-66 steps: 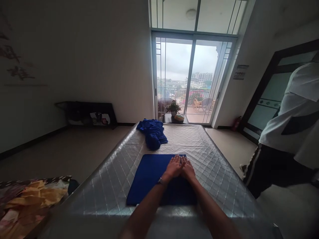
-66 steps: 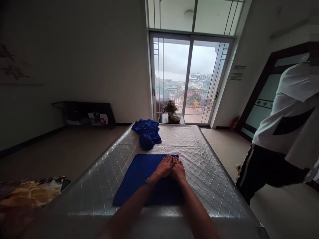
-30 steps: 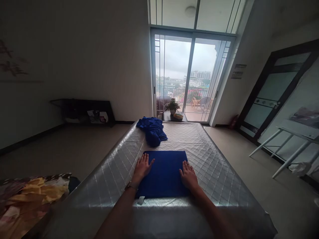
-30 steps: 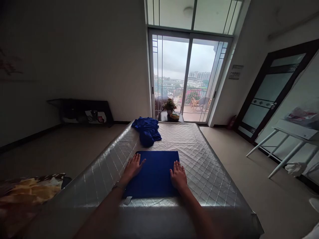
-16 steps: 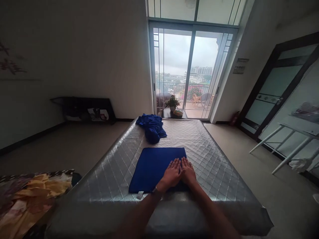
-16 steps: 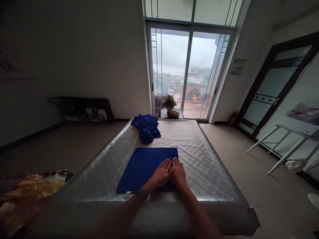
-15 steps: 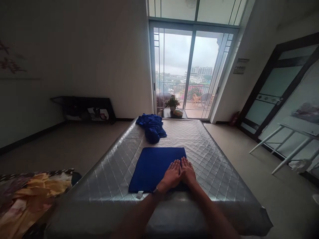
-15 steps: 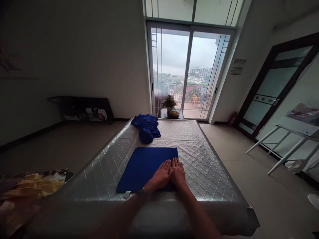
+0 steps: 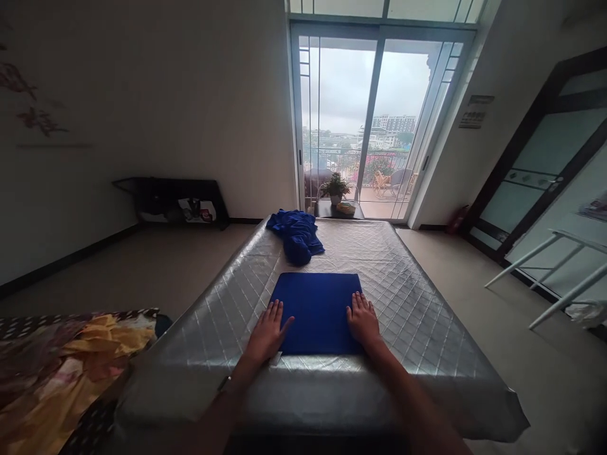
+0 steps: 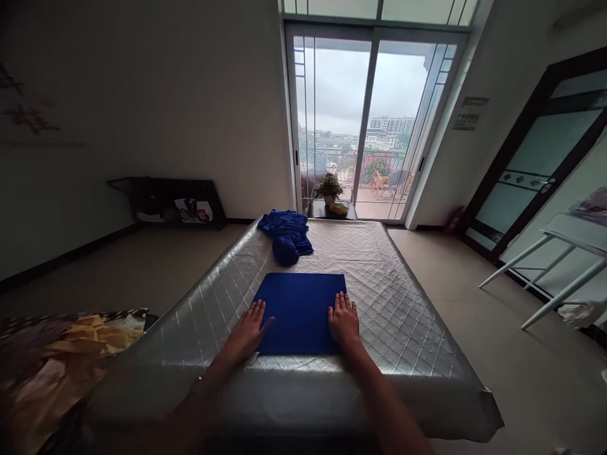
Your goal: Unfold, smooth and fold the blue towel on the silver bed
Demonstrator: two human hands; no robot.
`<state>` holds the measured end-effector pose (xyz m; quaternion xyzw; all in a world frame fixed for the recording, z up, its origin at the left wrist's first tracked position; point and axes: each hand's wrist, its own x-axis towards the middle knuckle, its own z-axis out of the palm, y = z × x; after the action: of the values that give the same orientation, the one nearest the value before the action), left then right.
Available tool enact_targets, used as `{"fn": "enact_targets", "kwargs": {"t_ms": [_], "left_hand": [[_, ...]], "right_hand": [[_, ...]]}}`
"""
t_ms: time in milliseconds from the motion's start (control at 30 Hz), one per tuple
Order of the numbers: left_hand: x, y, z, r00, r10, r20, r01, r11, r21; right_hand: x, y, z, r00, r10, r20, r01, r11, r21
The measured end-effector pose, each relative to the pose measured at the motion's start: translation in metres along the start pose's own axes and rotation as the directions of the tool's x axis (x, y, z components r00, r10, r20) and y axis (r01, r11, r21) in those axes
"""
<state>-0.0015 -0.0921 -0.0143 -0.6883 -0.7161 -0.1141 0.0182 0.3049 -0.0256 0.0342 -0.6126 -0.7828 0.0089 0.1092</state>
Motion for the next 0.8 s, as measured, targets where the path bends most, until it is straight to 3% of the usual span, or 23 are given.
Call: {"fn": "enact_targets", "kwargs": {"t_ms": [167,333,433,533,600,700,800], "left_hand": [[-0.002,0.003,0.004,0.998,0.006,-0.067,-0.007,1.000,-0.013],[-0.006,0.001,-0.004,0.998,0.009,-0.055,-0.010,0.999,-0.033],[-0.008,0.011,-0.011,0.996,-0.012,-0.092,0.010,1.000,-0.018],[-0.007,0.049,-0.016,0.995,0.022,-0.098,-0.027,0.999,-0.044],[-0.004,0.087,-0.016,0.988,0.139,-0.060,-0.144,0.985,-0.098],[0.002,0.146,-0.013,0.928,0.372,0.006,-0.365,0.914,-0.179],[0.007,0.180,-0.007,0.885,0.463,0.046,-0.442,0.867,-0.231]], "right_hand": [[-0.023,-0.008,-0.009,0.998,-0.053,-0.039,0.052,0.998,-0.019],[-0.057,-0.008,-0.005,0.993,0.006,0.115,-0.010,0.999,0.037],[-0.064,-0.009,-0.007,0.980,0.043,0.194,-0.054,0.997,0.051],[-0.063,-0.010,-0.009,0.976,0.049,0.210,-0.064,0.996,0.063],[-0.062,-0.010,-0.007,0.976,0.049,0.213,-0.063,0.996,0.060],[-0.062,-0.005,0.003,0.980,0.016,0.200,-0.024,0.999,0.037],[-0.063,0.000,0.014,0.985,-0.040,0.166,0.036,0.999,0.028]]}}
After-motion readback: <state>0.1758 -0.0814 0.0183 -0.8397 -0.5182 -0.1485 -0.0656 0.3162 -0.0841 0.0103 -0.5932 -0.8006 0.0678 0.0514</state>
